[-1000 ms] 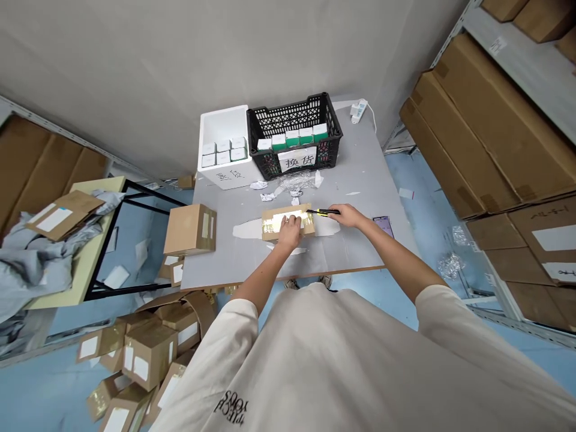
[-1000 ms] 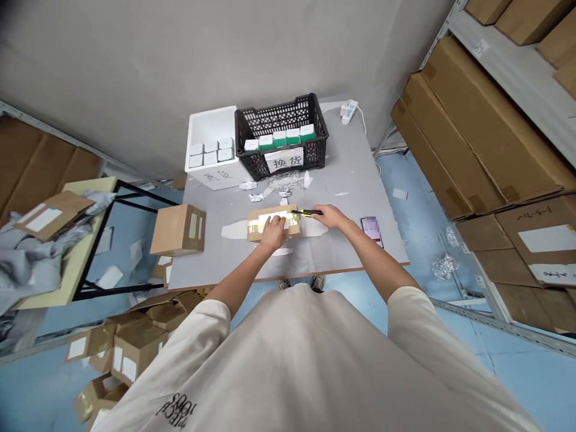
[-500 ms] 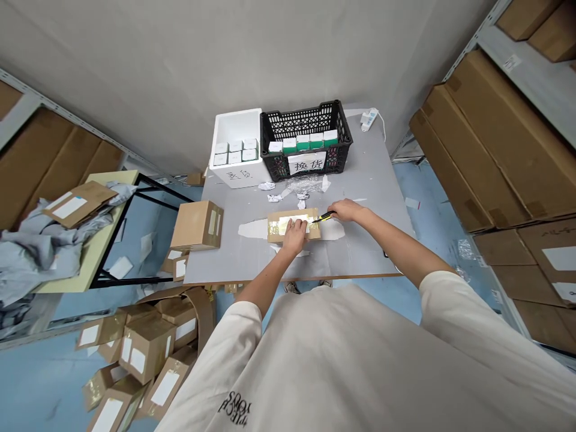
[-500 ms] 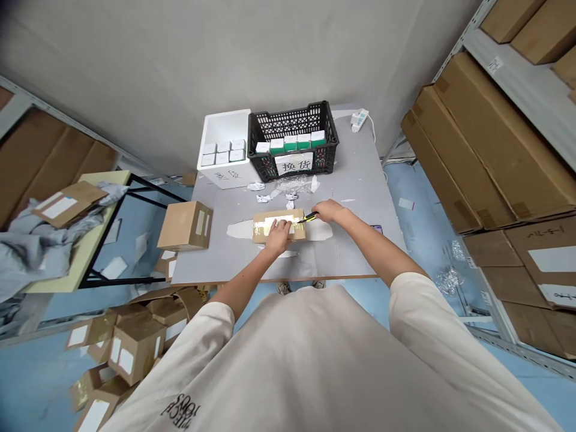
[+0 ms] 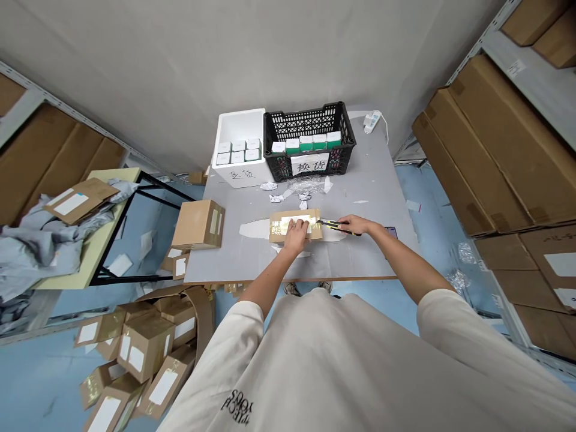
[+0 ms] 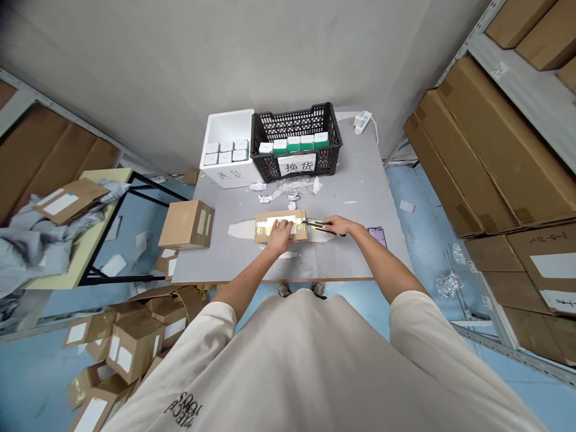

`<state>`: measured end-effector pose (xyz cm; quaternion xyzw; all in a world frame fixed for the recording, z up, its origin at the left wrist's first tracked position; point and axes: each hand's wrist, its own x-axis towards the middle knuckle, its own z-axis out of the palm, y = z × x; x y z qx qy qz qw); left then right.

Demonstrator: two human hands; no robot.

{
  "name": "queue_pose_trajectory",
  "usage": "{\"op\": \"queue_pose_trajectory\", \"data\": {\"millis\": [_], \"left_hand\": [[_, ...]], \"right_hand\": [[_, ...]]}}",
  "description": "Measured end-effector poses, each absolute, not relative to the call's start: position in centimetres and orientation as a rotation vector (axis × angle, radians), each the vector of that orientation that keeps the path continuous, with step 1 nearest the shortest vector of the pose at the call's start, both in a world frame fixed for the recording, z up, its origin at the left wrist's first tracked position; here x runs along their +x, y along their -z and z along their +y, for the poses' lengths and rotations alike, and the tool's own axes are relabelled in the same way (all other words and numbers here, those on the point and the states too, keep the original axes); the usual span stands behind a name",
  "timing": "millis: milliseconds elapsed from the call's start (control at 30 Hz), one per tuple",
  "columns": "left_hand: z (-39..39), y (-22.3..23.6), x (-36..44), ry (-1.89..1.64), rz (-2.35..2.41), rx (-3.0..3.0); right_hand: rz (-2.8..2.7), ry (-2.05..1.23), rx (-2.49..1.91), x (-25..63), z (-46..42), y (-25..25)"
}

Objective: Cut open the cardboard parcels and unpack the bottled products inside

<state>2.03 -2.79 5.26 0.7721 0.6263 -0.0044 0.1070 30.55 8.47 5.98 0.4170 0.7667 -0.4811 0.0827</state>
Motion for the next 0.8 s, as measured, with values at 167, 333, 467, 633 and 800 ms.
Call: {"op": "queue_pose_trajectory", "data": {"millis": [167, 333, 467, 633, 800], "left_hand": [[-2.4, -4.8, 1.8, 0.007, 1.838, 2.273], [-2.3, -4.6, 1.6, -0.010, 1.828, 2.296], [-2.3, -4.7, 1.6, -0.021, 1.830, 2.283], [-2.4, -4.7, 1.6, -0.001, 1.839, 2.296], [-2.5, -4.3, 1.6, -0.044, 1.845, 2.330]], "right_hand": [[2.237, 1.837, 1.299, 31.2, 5.5, -3.9], [2.143, 2.034, 1.342, 31.4, 3.8, -2.9], [2.136, 2.106, 1.338, 31.5, 3.1, -3.0], [2.168, 2.053, 1.358, 31.6, 2.8, -3.2], [2.169, 1.997, 1.371, 31.8, 2.7, -3.4]]}}
